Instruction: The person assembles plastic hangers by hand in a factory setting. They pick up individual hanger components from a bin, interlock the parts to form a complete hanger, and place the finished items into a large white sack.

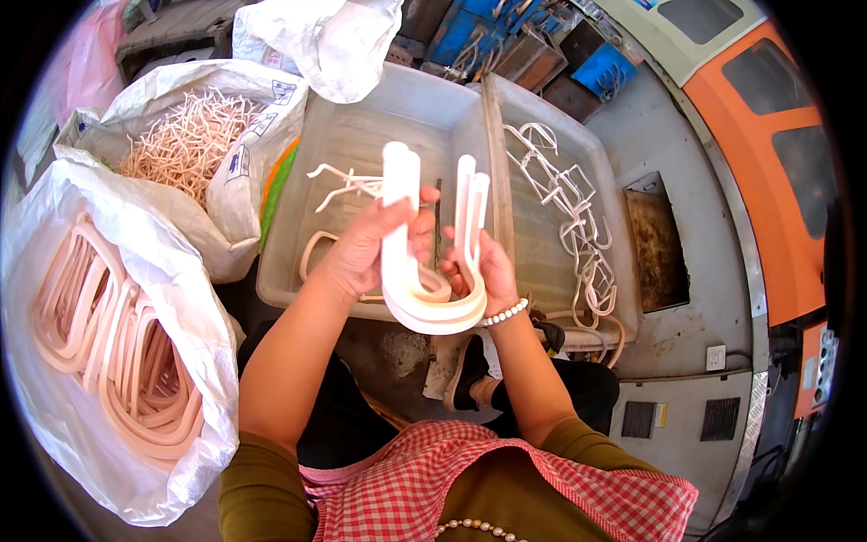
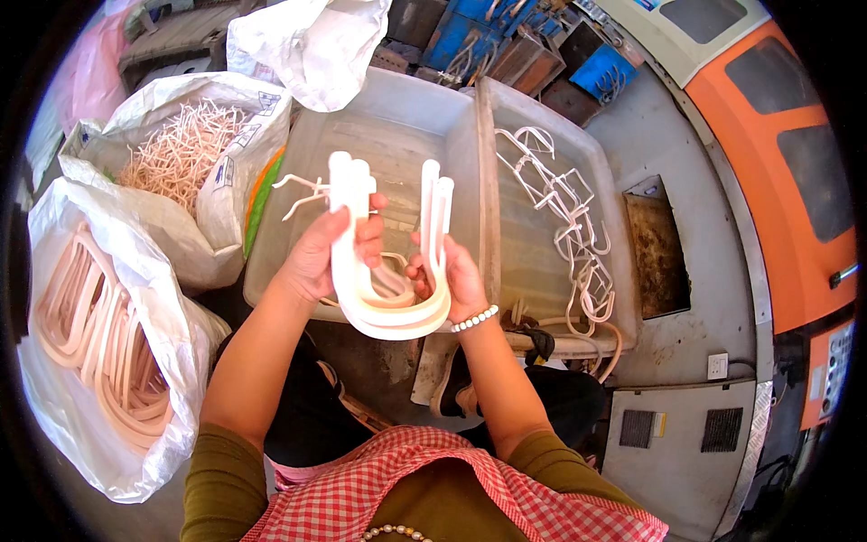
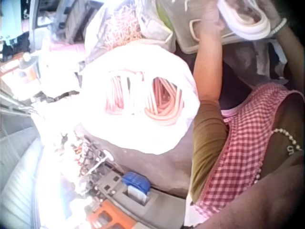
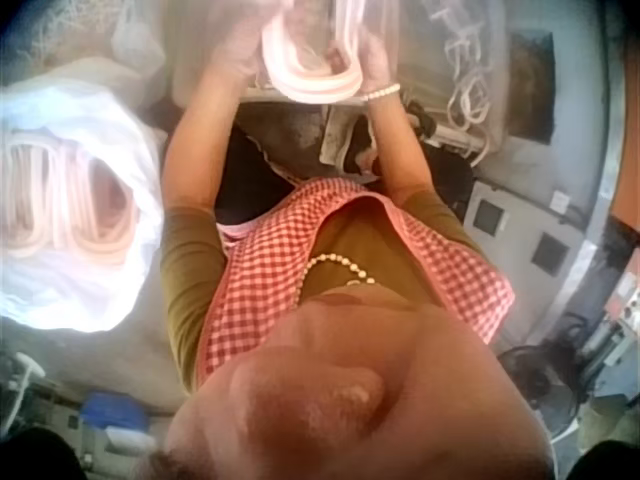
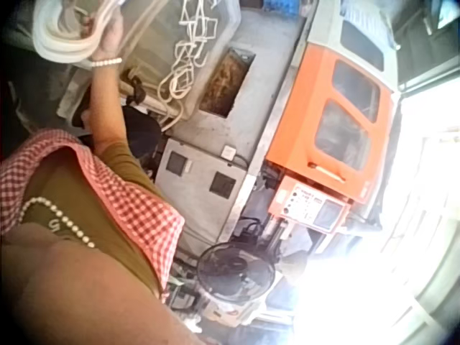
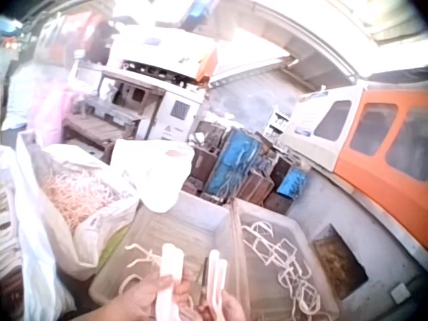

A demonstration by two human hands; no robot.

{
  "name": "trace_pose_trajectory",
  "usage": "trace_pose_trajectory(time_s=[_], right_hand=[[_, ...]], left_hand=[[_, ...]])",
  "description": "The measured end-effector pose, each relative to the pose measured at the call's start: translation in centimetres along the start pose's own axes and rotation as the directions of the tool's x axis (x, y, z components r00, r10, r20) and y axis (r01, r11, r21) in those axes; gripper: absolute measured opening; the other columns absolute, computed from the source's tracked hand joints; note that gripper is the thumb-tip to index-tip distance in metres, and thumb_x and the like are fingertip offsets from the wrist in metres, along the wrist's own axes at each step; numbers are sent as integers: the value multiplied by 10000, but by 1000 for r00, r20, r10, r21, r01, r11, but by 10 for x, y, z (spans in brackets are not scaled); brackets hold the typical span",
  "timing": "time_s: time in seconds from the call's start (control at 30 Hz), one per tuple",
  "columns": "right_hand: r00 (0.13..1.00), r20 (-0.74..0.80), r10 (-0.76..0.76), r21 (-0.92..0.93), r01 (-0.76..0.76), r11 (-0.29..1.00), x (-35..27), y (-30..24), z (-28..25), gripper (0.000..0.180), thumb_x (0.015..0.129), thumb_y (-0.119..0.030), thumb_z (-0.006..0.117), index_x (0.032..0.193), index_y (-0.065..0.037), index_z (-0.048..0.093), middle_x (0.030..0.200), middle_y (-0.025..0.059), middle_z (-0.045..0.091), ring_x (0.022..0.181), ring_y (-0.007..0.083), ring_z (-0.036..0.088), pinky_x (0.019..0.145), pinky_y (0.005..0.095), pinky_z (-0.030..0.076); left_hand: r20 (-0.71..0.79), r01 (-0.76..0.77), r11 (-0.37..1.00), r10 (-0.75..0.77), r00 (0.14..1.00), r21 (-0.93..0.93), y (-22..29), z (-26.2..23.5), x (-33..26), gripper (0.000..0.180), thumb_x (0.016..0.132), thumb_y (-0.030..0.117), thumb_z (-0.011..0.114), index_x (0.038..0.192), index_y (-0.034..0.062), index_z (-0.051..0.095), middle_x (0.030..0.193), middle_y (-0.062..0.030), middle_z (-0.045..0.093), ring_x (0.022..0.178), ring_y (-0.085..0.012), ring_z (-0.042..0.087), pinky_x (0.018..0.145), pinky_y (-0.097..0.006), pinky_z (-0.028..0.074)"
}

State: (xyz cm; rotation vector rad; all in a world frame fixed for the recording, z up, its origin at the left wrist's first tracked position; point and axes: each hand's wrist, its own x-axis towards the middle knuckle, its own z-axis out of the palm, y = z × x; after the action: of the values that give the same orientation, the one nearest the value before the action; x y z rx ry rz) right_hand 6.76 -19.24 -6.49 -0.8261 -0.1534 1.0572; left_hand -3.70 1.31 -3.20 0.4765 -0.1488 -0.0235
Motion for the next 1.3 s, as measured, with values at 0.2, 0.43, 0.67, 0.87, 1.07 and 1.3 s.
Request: trace_pose_trajectory(time_s=[0.2, 0.43, 0.67, 0.87, 1.07, 1.3], right_hand=[[757, -181, -628, -891, 144, 431, 20, -2, -9, 348, 892, -177, 622, 1202, -34, 550, 1194, 136, 553, 1098, 242, 540, 949, 315, 420], [686, 633, -359, -644, 208, -736, 48, -39, 41, 480, 826, -181, 662, 1273, -87, 511, 1304, 169, 479, 1275, 329, 407, 1091, 459, 259], [716, 670, -195, -558, 313, -769, 65, -33, 55, 328, 856, -201, 619, 1157, -83, 563, 1204, 97, 556, 1208, 275, 482, 1086, 531, 228], [713, 635, -297, -704, 375, -604, 76, -23, 60, 204, 904, -152, 538, 1077, -52, 575, 1149, 121, 575, 1114, 279, 549, 1039, 463, 332], [844, -67, -531, -610, 387, 692, 82, -39, 68, 317, 1004, -291, 362, 843, -70, 524, 729, 68, 586, 710, 202, 561, 755, 347, 458], [968, -227, -106, -229, 53, 972, 76, -81, 70, 284, 993, -269, 402, 768, -101, 445, 520, -43, 349, 509, 145, 411, 832, 374, 470]], left_hand=[[-80, 224, 852, -212, 974, 474, -8, 19, -8, 434, 768, 123, 732, 1117, 19, 494, 797, -24, 573, 607, -86, 567, 517, -222, 474], [149, 162, 712, -353, 923, 683, -20, 33, -10, 688, 716, 122, 772, 1297, 1, 423, 1082, -35, 552, 974, -98, 512, 849, -260, 441], [104, 177, 609, -397, 912, 773, -13, 29, -12, 757, 690, 138, 763, 1330, 22, 377, 1143, -96, 549, 1030, -156, 542, 836, -304, 492], [191, 68, 614, -346, 919, 786, -27, 30, -13, 725, 690, 159, 755, 1306, 8, 404, 1140, -90, 553, 1035, -159, 526, 859, -311, 470], [-6, 25, 30, -500, 866, 999, -40, 20, -12, 457, 673, 231, 719, 1024, 3, 534, 916, -193, 638, 876, -335, 620, 772, -405, 482], [-53, -133, -354, -469, 881, 926, -60, 5, -12, 406, 704, 160, 691, 1039, -2, 529, 920, -193, 646, 898, -356, 629, 772, -439, 501]])
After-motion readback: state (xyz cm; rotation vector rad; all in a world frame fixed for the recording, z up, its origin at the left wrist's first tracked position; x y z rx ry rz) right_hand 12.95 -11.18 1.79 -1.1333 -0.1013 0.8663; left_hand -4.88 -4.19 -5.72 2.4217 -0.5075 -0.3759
